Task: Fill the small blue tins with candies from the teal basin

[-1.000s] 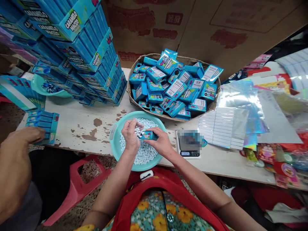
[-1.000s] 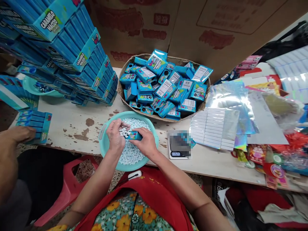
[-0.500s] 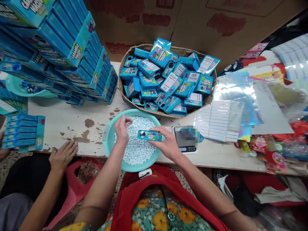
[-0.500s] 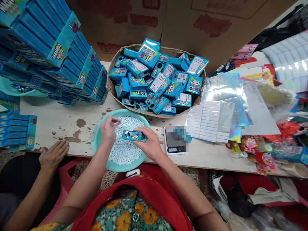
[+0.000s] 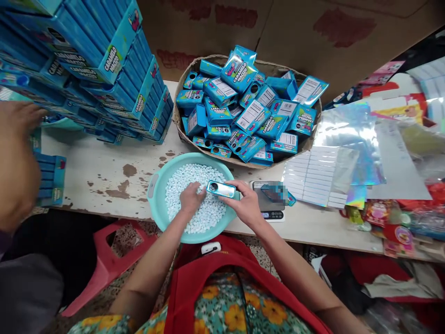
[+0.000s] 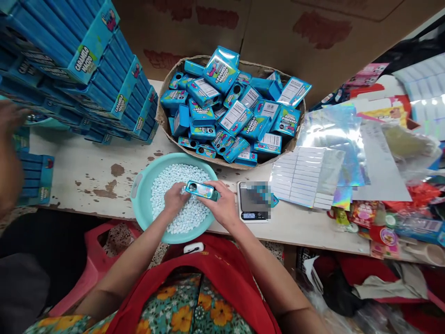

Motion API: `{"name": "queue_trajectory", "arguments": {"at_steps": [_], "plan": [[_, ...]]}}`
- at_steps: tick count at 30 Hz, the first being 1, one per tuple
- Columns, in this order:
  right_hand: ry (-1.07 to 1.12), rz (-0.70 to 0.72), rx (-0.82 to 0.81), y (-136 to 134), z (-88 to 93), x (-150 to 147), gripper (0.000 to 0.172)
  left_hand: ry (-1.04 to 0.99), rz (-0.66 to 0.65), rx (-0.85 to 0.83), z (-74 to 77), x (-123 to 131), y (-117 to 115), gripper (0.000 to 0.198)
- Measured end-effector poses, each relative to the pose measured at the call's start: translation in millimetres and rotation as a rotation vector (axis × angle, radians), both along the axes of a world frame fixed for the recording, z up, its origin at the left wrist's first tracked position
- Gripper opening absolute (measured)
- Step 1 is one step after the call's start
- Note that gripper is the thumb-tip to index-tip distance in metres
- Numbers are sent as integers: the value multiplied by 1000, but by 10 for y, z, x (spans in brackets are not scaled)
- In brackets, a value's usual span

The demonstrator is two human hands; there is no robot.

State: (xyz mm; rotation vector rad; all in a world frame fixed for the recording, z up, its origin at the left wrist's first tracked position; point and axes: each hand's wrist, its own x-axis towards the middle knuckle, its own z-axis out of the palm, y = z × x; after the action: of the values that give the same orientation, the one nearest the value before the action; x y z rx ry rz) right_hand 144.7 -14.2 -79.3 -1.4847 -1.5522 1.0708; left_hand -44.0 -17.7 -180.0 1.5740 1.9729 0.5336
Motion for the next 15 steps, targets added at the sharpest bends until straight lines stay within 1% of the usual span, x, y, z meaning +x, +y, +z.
{"name": "queue_trajectory", "arguments": {"at_steps": [2, 4, 5, 6, 7, 9, 10, 12, 15], "plan": [[4, 4, 0, -19, -9, -27, 34, -270, 234, 8, 99, -58, 20, 21], [4, 28, 12, -30, -16, -62, 33, -618, 436, 4, 295, -63, 45, 25], [-2, 46, 23, -32, -23, -86, 33, -793, 499, 12, 423, -51, 55, 25], [-13, 64, 37, -32, -33, -115, 32, -955, 531, 31, 560, -33, 62, 25], [-29, 84, 51, -30, -46, -151, 31, -1093, 535, 61, 697, -11, 68, 24], [-79, 138, 77, -23, -73, -240, 30, -1280, 511, 130, 931, 34, 81, 20], [-107, 173, 85, -19, -81, -288, 30, -1338, 506, 158, 1017, 54, 90, 19], [-149, 239, 87, -13, -74, -373, 30, -1410, 542, 198, 1118, 82, 114, 20], [-159, 264, 80, -10, -16, -445, 33, -1423, 628, 266, 1154, 96, 151, 28]]}}
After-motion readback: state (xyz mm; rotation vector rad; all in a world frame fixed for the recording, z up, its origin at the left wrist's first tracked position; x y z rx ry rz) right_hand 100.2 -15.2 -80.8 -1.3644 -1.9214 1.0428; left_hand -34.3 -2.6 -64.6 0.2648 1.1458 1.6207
